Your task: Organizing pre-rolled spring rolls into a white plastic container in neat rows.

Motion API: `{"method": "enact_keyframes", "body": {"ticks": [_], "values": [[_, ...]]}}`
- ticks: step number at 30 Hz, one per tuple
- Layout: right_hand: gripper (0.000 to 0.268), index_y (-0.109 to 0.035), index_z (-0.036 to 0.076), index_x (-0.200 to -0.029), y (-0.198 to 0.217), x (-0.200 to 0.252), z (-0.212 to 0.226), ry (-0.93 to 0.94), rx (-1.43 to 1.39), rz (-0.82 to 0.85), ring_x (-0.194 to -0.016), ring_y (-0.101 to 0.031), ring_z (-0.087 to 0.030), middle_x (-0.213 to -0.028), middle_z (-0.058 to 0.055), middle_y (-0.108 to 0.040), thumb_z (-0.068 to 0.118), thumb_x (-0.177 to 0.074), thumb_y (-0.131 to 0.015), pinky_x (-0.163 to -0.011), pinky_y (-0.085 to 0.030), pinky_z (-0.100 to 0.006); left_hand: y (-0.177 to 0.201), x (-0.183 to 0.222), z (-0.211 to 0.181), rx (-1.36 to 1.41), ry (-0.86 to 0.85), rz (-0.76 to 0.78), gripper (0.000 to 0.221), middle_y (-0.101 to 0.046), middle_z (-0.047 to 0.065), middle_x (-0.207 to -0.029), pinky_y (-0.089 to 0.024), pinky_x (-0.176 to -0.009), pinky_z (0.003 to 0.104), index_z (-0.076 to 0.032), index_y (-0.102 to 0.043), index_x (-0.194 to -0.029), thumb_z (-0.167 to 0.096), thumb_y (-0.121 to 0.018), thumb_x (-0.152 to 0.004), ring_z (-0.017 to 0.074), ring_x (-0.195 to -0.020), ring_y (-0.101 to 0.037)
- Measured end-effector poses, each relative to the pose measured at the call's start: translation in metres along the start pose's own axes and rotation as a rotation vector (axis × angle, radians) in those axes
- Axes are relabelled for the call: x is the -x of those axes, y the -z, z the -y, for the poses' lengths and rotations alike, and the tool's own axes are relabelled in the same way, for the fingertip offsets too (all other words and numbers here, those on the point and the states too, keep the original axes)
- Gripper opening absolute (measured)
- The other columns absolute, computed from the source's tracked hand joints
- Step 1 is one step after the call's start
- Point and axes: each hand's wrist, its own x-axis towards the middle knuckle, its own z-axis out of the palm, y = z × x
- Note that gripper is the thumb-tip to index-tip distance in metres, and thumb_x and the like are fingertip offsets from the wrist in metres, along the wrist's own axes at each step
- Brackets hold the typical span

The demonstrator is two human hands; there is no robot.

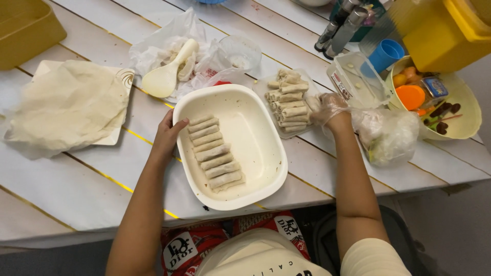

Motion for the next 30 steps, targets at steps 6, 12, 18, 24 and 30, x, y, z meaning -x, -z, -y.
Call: {"method": "enact_keyframes", "body": {"ticks": [6,12,18,24,30], "values": [[0.046,-0.057,0.007,-0.103,-0.002,0.002,-0.005,-0.01,-0.152,-0.03,-0.09,-0.057,-0.035,-0.091,-0.017,-0.061,0.026,-0.061,-0.067,-0.078,-0.045,-0.044,0.016,-0.034,0.045,0.04,-0.061,-0.008,0.045,-0.052,0.015,-0.104,-0.043,-0.08,0.039,-0.011,-0.045,-0.12,-0.019,-0.058,-0.077,0.0248,-0.094,-0.05],[0.047,-0.054,0.005,-0.103,-0.016,-0.016,-0.029,-0.044,-0.508,-0.125,-0.088,-0.055,-0.038,-0.089,-0.024,-0.057,0.025,-0.064,-0.073,-0.073,-0.044,-0.046,0.011,-0.024,0.032,0.079,-0.116,-0.01,0.046,-0.052,0.019,-0.106,-0.042,-0.082,0.042,-0.008,-0.045,-0.119,-0.016,-0.059,-0.076,0.027,-0.096,-0.049],[0.044,-0.046,0.004,-0.115,0.039,0.027,0.015,0.141,-1.178,0.004,-0.093,-0.049,-0.024,-0.105,-0.013,-0.049,0.006,-0.073,-0.056,-0.07,-0.047,-0.031,0.002,-0.004,0.004,0.072,-0.031,0.002,0.041,-0.057,0.004,-0.096,-0.043,-0.076,0.025,-0.008,-0.049,-0.108,-0.019,-0.055,-0.069,0.0139,-0.087,-0.053],[0.057,-0.053,0.007,-0.113,0.052,0.063,0.124,0.517,-1.019,0.443,-0.096,-0.051,-0.027,-0.104,-0.016,-0.055,0.006,-0.057,-0.069,-0.079,-0.045,-0.039,0.005,-0.012,0.021,0.064,-0.093,0.006,0.044,-0.055,0.014,-0.104,-0.042,-0.083,0.038,-0.011,-0.048,-0.117,-0.019,-0.062,-0.075,0.0231,-0.096,-0.051],[0.051,-0.056,0.013,-0.107,0.005,0.06,0.192,0.886,-0.652,0.503,-0.094,-0.057,-0.03,-0.101,-0.012,-0.059,0.013,-0.058,-0.07,-0.081,-0.046,-0.04,0.009,-0.018,0.026,0.08,-0.098,0.014,0.046,-0.053,0.015,-0.104,-0.041,-0.084,0.038,-0.01,-0.047,-0.117,-0.02,-0.061,-0.075,0.0244,-0.097,-0.05]]}}
